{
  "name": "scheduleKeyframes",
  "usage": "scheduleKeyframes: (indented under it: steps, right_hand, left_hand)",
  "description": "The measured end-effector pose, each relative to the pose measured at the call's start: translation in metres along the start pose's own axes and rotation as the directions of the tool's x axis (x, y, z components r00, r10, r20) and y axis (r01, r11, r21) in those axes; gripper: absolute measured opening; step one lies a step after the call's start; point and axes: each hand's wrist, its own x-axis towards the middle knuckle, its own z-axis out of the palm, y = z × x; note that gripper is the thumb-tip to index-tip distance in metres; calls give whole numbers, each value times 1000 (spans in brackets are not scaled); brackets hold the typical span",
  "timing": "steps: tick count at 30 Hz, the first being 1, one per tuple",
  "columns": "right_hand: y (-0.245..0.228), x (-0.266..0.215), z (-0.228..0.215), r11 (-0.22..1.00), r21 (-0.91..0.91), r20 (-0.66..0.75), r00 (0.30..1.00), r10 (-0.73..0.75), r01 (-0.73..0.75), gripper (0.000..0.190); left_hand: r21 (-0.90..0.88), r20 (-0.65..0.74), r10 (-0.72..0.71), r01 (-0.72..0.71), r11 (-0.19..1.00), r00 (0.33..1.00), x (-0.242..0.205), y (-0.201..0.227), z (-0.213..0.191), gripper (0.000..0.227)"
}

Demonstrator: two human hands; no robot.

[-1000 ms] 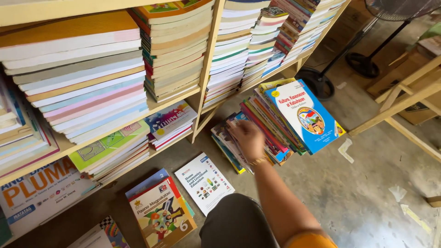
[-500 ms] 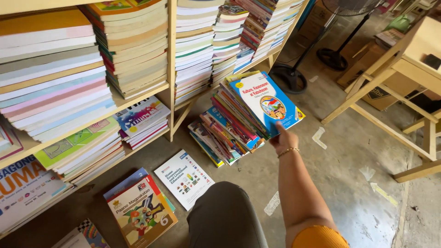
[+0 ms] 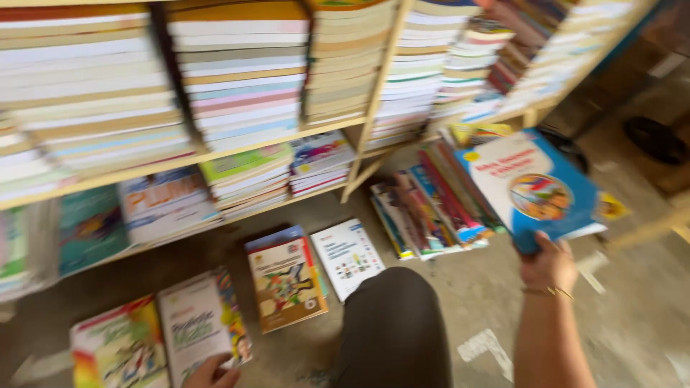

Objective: Sorting and organizing books from a shelf onto the floor

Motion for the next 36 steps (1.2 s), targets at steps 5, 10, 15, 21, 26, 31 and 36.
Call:
scheduleKeyframes:
  steps: [5, 10, 15, 21, 26, 31, 36]
  right_hand:
    - [-20, -85, 48, 1000, 6, 299, 954, 18, -21, 19]
    - [11, -164, 114, 975, -50, 641, 742, 197, -216, 22]
    - [136, -242, 140, 746, -360, 641, 433, 634, -560, 43]
    - [111, -383, 218, 379, -682, 449, 50, 892, -625, 65]
    - [139, -361, 221, 444, -620, 543, 54, 838, -647, 31]
    - [140, -353, 240, 531, -555, 572, 170, 803, -641, 56]
    - [143, -348, 238, 431, -795, 444, 76, 893, -427, 52]
  left_hand:
    - [186, 130, -34, 10, 982, 991, -110, 170, -42, 58]
    - [-101, 302, 25, 6, 995, 953, -157, 249, -45, 67]
    - [-838, 242, 529, -100, 537, 813, -149, 231, -15, 106]
    - [-1000, 5, -138, 4, -9, 990, -181, 252, -63, 37]
    - [-997, -45, -68, -40, 72, 997, -184, 239, -91, 46]
    - [-981, -72, -7, -69, 182, 997, -179, 225, -100, 47]
    - [-963, -104, -201, -48, 265, 974, -171, 229, -106, 34]
